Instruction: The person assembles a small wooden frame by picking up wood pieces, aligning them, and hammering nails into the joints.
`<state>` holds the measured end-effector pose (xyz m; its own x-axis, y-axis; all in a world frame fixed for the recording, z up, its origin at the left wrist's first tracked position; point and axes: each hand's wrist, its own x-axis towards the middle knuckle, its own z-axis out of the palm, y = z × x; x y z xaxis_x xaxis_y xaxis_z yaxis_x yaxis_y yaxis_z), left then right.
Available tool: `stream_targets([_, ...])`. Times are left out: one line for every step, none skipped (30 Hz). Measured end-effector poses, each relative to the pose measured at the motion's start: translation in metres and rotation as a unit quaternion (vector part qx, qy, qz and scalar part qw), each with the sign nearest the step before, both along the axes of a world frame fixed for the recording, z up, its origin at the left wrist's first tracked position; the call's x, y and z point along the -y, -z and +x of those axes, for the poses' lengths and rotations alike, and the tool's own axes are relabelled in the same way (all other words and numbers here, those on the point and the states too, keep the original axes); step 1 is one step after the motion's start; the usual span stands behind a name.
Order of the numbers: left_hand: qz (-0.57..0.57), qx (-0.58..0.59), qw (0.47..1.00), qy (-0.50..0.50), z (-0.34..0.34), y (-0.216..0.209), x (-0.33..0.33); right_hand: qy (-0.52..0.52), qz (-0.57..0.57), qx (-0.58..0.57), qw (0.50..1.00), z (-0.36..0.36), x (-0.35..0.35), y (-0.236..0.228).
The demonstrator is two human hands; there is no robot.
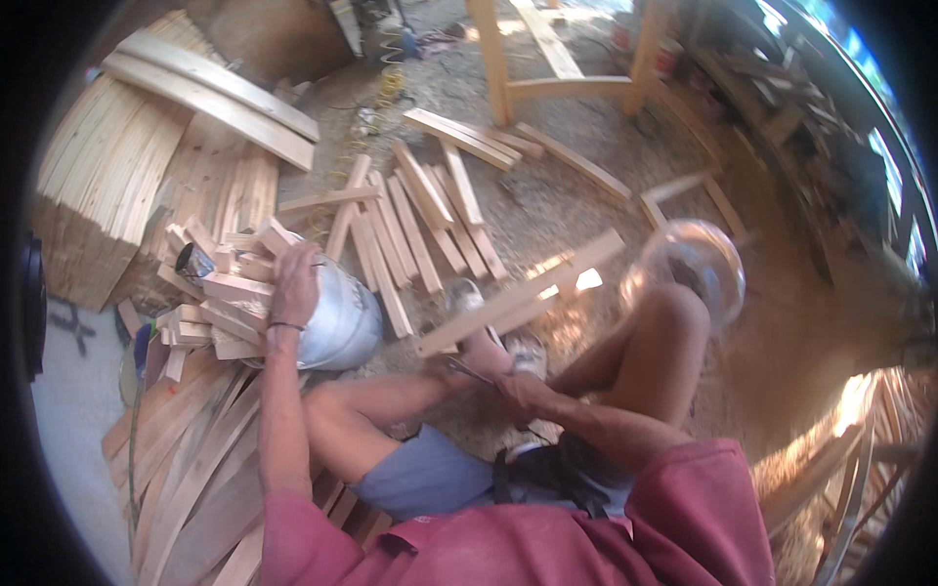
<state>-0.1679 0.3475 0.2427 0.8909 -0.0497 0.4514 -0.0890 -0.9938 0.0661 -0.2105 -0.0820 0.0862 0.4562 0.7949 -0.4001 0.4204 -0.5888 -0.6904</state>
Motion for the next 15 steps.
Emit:
stream_targets([0.004,0.025,0.999,0.024,-0.001,-0.008,0.021,-0.022,0.025,0.037,0.999,-0.002,0.016,0.009])
stream_targets([-0.064,-0.027,0.998,0.009,-0.003,-0.008,0.044,-0.050,0.051,0.074,0.995,-0.004,0.032,0.033])
stream_targets([-0.122,-0.079,0.989,-0.023,-0.014,-0.011,0.056,-0.093,0.088,0.110,0.986,-0.001,0.034,0.032])
stream_targets([-0.180,-0.130,0.973,-0.055,-0.024,-0.009,0.069,-0.081,0.051,0.068,0.993,0.001,0.046,0.028])
stream_targets([-0.189,-0.190,0.958,-0.100,-0.038,-0.007,0.082,-0.083,0.024,0.023,0.996,0.003,0.041,-0.005])
stream_targets([-0.199,-0.248,0.938,-0.139,-0.044,-0.005,0.094,-0.080,-0.006,-0.020,0.997,-0.001,0.037,-0.028])
stream_targets([-0.190,-0.260,0.937,-0.135,-0.053,0.019,0.091,-0.034,0.016,-0.020,0.999,-0.012,0.039,-0.033])
stream_targets([-0.216,-0.262,0.933,-0.122,-0.064,0.034,0.094,0.009,0.038,-0.021,0.999,-0.022,0.047,-0.033])
stream_targets([-0.250,-0.263,0.926,-0.106,-0.070,0.062,0.095,0.060,0.053,-0.022,0.997,-0.028,0.058,-0.032])
stream_targets([-0.265,-0.267,0.921,-0.102,-0.077,0.085,0.092,0.059,0.079,-0.023,0.995,-0.028,0.066,-0.029])
stream_targets([-0.281,-0.269,0.916,-0.101,-0.086,0.102,0.089,0.068,0.070,-0.014,0.995,-0.028,0.067,-0.031])
stream_targets([-0.297,-0.286,0.907,-0.088,-0.092,0.115,0.090,0.081,0.060,-0.006,0.995,-0.028,0.068,-0.034])
stream_targets([-0.312,-0.302,0.897,-0.076,-0.097,0.127,0.089,0.093,0.051,0.002,0.994,-0.028,0.068,-0.039])
stream_targets([-0.328,-0.318,0.887,-0.066,-0.104,0.135,0.088,0.111,0.030,-0.011,0.993,-0.029,0.069,-0.048])
stream_targets([-0.347,-0.283,0.893,-0.040,-0.110,0.133,0.095,0.139,0.047,-0.042,0.988,-0.030,0.069,-0.053])
